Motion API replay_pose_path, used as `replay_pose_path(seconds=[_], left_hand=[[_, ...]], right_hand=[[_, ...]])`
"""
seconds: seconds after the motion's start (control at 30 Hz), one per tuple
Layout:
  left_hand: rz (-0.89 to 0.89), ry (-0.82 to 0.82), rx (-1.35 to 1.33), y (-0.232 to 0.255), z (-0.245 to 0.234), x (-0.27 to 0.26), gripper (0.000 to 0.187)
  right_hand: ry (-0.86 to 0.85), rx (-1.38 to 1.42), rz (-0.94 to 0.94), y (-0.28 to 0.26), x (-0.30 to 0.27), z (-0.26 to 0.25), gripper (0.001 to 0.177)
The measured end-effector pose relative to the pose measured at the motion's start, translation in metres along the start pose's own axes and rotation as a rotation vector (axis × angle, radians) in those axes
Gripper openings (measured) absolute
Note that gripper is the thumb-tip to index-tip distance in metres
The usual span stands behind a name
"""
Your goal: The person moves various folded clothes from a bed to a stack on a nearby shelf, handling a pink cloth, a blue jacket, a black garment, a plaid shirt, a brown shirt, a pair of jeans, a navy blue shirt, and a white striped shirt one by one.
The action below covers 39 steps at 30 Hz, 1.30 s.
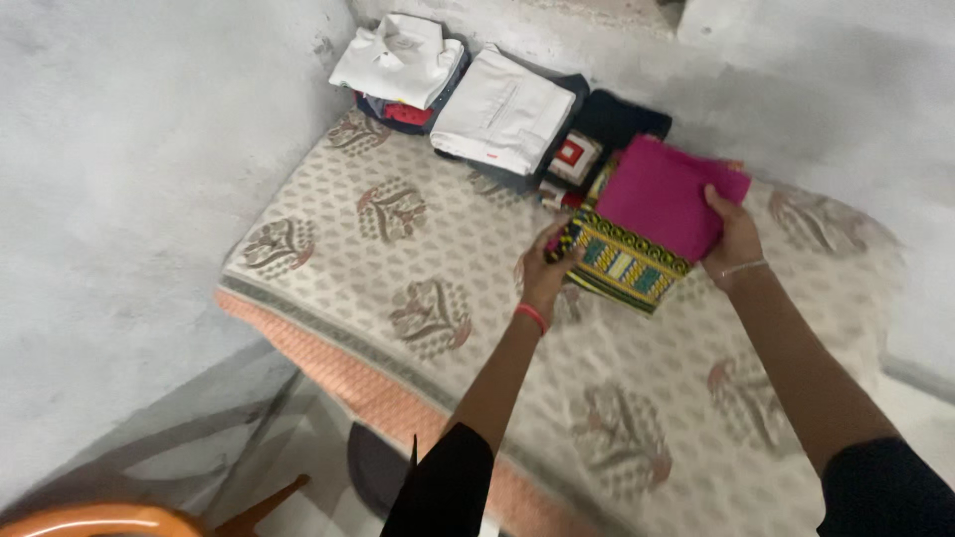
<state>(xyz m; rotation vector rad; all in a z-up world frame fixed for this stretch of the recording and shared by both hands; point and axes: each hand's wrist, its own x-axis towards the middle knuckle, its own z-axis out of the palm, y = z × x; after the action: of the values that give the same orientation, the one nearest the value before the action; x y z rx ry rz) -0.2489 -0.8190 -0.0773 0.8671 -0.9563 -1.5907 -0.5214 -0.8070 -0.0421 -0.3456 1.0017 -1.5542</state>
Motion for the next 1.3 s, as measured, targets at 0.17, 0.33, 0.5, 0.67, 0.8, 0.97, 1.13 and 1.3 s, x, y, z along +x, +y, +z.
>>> replay_pose_path(seconds=[0.17,0.33,0.5,0.67,0.8,0.97,1.13,1.3], left_hand=[[0.006,0.212,-0.071,-0.029,-0.003,0.124,0.054],[-0.056,0.387,-0.077,-0.118,-0.036,0.2,0.066],[0.407,0.353,0.193,-0.114,-0.044,0.191,0.044],[0.251,0.445,0.219,-0.083,-0.022,0.195,0.038],[0.335,0.582,1.013,-0.07,0.004,0.164,0.049],[0.518,0.27,1.416,-0.066,0.034,0.152,0.062],[0.416,0.189,1.574,-0.098,0.035,0.14,0.073],[0.495,0.16,1.584,-0.101,0.03,0.118,0.082]], right_hand=[[-0.206,0.042,-0.084,0.001,0.166,0.002,0.049],[-0.105,-0.195,0.018,0.071,0.284,-0.044,0.065],[-0.076,-0.359,-0.36,0.08,0.291,-0.063,0.075],[-0.213,-0.464,-0.527,0.067,0.275,-0.039,0.087],[0.197,-1.158,-0.692,0.066,0.25,-0.015,0.104],[-0.095,-1.699,-0.996,0.055,0.217,0.008,0.07],[-0.252,-2.013,-1.0,0.06,0.209,0.005,0.059],[-0.398,-1.884,-1.072,0.061,0.177,0.001,0.06]])
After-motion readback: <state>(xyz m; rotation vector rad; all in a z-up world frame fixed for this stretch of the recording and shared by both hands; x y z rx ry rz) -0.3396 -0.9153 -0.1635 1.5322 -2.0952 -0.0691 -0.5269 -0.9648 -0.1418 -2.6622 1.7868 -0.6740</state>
